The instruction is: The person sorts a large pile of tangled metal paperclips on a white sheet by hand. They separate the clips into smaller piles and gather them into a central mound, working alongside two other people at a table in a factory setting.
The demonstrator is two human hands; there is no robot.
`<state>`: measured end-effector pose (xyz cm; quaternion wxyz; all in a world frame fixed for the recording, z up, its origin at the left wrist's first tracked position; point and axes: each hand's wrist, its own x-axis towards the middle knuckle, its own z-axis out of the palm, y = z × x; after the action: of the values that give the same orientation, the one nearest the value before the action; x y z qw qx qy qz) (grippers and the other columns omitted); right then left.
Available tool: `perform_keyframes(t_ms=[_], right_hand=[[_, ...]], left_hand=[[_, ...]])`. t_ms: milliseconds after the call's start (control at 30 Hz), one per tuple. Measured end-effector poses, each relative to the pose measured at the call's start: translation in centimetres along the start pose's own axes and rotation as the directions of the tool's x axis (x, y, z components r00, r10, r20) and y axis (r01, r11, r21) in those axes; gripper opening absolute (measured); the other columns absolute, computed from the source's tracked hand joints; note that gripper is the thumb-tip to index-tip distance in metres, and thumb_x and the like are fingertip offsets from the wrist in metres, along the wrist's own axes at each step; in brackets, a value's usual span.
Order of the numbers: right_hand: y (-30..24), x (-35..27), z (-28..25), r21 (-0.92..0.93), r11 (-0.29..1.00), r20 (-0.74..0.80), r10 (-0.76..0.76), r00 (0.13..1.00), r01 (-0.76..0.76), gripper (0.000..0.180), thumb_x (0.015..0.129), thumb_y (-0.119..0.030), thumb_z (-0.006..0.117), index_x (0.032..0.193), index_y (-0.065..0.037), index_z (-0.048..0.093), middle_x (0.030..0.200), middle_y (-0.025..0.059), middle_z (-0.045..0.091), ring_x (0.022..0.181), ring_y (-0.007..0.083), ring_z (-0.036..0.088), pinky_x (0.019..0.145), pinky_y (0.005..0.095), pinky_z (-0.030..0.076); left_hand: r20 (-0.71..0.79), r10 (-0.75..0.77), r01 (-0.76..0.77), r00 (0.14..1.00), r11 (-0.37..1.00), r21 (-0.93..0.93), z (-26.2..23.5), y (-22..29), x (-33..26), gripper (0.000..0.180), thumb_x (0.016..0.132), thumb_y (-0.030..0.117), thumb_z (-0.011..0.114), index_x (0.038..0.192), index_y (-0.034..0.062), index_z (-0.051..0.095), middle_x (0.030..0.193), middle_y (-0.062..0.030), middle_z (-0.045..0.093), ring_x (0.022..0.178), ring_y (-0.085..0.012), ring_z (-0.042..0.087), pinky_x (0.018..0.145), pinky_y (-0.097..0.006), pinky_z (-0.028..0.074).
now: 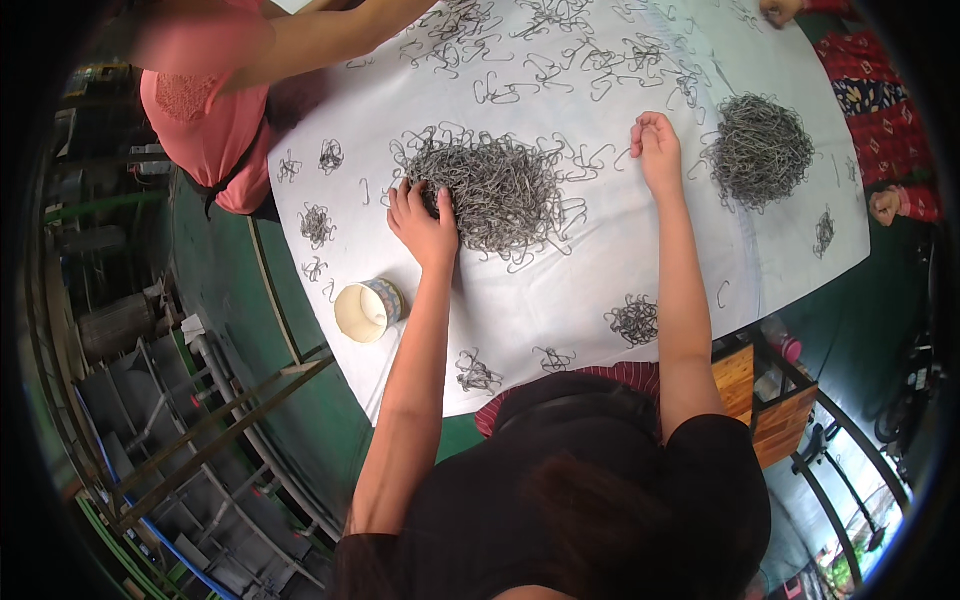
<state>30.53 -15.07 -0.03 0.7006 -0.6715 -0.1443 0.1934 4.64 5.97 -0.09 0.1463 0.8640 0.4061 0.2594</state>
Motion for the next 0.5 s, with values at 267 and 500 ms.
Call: perform_keyframes(t_ms=[267,500], right_hand=[[-1.4,-1.6,2.8,0.278,0.941,0.141,0.159,0.977,-0.193,0.019,0.084,-0.009,0.051,0.101,-0.001,0.051,0.079,0.0032,0.052,0.061,0.0124,0.049,0.060,0.0268,0.045],[-2.1,-2.5,5.6,-0.843,0.535,0.118,0.091,0.989,0.051,0.019,0.076,-0.018,0.065,0.087,-0.003,0.062,0.071,0.0111,0.062,0.071,0.0249,0.061,0.066,0.0353,0.048]], left_hand=[[-0.005,-0.011,0.011,1.000,1.000,0.010,-0.1,0.2,0.0,0.038,0.085,0.035,0.054,0.108,0.0038,0.056,0.126,-0.0148,0.047,0.126,-0.0331,0.033,0.105,-0.046,0.019],[-0.013,0.005,-0.004,1.000,0.999,0.054,0.0,0.0,-0.1,0.037,0.087,0.035,0.054,0.108,0.0046,0.056,0.126,-0.0140,0.048,0.126,-0.0320,0.034,0.104,-0.044,0.020]])
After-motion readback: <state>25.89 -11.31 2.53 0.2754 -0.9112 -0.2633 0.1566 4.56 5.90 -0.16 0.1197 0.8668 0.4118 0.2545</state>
